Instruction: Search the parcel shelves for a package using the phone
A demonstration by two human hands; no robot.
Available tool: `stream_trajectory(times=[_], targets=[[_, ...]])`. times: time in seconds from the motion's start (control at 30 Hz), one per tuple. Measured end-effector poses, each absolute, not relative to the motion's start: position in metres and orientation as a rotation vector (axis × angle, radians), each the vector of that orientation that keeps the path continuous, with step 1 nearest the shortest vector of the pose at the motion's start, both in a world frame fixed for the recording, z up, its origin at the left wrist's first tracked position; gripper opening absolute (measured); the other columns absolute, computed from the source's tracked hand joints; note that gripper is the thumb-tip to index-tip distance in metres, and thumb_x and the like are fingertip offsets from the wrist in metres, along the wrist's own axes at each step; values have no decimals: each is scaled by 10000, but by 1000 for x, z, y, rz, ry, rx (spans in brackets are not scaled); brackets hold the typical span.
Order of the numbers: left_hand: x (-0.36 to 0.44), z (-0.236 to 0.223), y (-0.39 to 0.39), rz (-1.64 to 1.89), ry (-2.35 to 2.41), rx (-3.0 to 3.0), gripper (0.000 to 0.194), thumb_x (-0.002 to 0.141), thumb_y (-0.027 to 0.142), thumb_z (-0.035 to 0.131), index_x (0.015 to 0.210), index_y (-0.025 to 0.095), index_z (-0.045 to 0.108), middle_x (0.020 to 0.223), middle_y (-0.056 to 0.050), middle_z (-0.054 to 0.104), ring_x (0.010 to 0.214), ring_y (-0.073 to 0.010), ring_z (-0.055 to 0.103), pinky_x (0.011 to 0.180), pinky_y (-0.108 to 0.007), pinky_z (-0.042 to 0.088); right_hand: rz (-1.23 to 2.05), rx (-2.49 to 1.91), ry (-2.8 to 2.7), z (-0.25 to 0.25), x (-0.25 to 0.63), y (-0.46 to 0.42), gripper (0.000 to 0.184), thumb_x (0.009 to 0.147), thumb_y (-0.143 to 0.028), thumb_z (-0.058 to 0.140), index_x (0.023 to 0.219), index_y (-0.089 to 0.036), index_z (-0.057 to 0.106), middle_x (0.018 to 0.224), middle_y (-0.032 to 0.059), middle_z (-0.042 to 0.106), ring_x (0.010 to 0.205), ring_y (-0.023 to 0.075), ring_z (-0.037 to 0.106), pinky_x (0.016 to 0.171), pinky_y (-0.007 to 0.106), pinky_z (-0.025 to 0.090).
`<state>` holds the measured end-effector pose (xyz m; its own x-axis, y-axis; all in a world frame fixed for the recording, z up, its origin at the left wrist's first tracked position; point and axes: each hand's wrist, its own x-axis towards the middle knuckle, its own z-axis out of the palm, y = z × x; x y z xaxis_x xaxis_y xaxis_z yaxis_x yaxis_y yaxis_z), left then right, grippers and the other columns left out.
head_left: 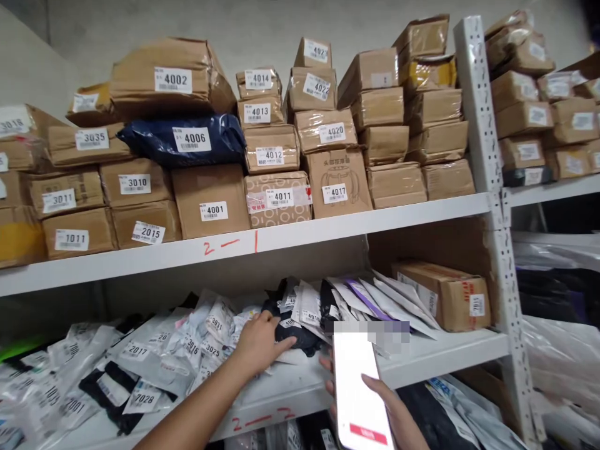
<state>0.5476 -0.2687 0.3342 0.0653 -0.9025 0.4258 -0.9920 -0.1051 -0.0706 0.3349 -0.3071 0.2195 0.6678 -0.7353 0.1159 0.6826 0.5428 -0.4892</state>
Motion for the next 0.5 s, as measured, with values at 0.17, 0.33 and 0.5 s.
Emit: stream_trajectory(times=[0.17, 0.33, 0.5], targets=[[540, 321, -291, 456, -1979, 2065, 294, 806, 313, 502, 1004, 181, 674, 1052, -95, 608, 980, -247, 576, 841, -328, 453, -997, -484, 169, 261, 393, -330, 549, 576, -181, 824, 1057, -70, 581, 918, 142, 751, 853, 307, 705, 674, 371, 587], [546, 323, -288, 453, -2035, 2079, 298, 772, 211, 465, 964, 141, 682, 1029, -115, 632, 1018, -273, 564, 880, -360, 436, -1024, -442, 159, 261, 412, -339, 634, 471, -213, 865, 1013, -58, 574, 825, 155, 755, 778, 294, 714, 679, 359, 583], [560, 343, -288, 287, -2055, 2091, 300, 681, 212, 572, 957, 212, 690, 1057, -70, 633, 1003, -245, 590, 856, -317, 446, -1050, -392, 19, 258, 408, -347, 649, 535, -184, 834, 1107, -91, 542, 907, 154, 748, 774, 256, 713, 676, 350, 587]])
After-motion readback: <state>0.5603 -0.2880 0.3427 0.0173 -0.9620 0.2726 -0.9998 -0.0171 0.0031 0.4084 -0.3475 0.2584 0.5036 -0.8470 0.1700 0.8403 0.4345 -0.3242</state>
